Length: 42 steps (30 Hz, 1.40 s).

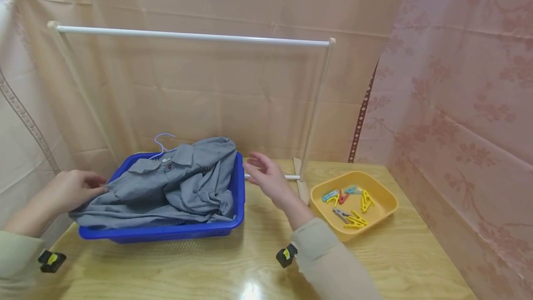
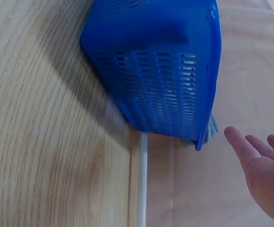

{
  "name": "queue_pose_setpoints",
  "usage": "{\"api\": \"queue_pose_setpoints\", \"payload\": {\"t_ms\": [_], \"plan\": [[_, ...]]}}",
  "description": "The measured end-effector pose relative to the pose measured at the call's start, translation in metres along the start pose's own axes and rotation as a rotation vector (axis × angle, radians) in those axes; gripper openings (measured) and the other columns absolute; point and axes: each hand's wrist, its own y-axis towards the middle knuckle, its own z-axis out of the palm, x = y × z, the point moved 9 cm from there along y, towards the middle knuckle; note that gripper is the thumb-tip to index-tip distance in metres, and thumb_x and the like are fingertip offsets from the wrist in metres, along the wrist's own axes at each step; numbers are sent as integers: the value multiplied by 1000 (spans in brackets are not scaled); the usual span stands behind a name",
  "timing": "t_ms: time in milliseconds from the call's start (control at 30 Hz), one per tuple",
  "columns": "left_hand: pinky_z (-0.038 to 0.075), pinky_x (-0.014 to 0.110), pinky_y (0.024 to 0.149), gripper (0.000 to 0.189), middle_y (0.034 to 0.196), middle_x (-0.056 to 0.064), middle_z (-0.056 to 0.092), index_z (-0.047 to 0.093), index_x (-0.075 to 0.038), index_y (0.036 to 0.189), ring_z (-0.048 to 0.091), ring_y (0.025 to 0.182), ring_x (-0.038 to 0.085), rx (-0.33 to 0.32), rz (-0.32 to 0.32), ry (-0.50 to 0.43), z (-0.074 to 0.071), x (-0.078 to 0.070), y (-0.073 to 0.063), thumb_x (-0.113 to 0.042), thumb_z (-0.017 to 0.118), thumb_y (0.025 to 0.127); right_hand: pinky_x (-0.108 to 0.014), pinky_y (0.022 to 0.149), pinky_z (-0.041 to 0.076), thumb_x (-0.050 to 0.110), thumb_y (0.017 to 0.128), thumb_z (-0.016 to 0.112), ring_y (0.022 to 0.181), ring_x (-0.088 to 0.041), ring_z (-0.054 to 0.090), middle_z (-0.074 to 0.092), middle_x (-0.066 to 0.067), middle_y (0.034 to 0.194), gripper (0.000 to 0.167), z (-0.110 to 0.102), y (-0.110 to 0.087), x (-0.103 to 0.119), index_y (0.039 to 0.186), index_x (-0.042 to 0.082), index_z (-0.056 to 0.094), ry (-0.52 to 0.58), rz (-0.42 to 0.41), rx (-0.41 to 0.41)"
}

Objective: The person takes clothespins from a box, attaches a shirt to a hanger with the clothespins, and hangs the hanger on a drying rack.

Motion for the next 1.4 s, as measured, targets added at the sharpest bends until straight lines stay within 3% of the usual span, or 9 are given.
{"api": "queue_pose_setpoints", "payload": {"t_ms": [167,367,533,767,1133,1267,1400], "plan": [[52,58,72,20,88,12,74,78,-5,92,69,82,39,21,2,9,1,4,-3,-25,77,89,-53,105,45,22,105,59,136,-39,48,47,-23,149,54,8,2,-1,152,3,41,10,-5,23],[52,53,69,15,83,9,74,78,-8,85,68,76,34,43,11,11,0,4,-7,-23,75,89,-59,107,41,20,106,58,137,-41,47,42,-30,151,54,15,5,-2,152,0,39,31,-9,43],[51,46,64,16,83,9,74,78,-6,87,65,72,25,98,-23,-8,0,7,-8,-21,73,90,-52,105,46,21,106,57,137,-40,47,42,-28,152,54,18,5,-2,152,1,39,13,-3,45],[49,35,47,18,77,8,69,75,-1,89,58,51,16,166,-71,-92,4,7,-10,-16,68,93,-43,102,50,20,106,57,135,-37,50,48,-23,149,51,24,6,-1,151,2,42,6,-5,46],[49,41,59,20,74,4,68,73,-6,80,59,64,18,139,-18,-22,7,7,-5,-20,70,93,-43,101,51,17,105,58,132,-37,53,51,-23,146,50,36,11,-3,150,-1,43,70,3,65],[50,44,61,19,76,6,68,73,-4,80,60,67,20,143,-33,-20,6,5,-2,-18,70,93,-42,100,51,17,105,57,131,-36,54,51,-21,146,49,38,12,-5,149,-1,44,77,14,60],[46,38,58,18,67,-1,63,71,-6,78,57,61,16,157,-52,-38,6,3,-1,-16,68,93,-43,101,51,18,105,57,132,-37,54,50,-22,147,51,41,12,-3,149,-3,43,71,11,65]]}}
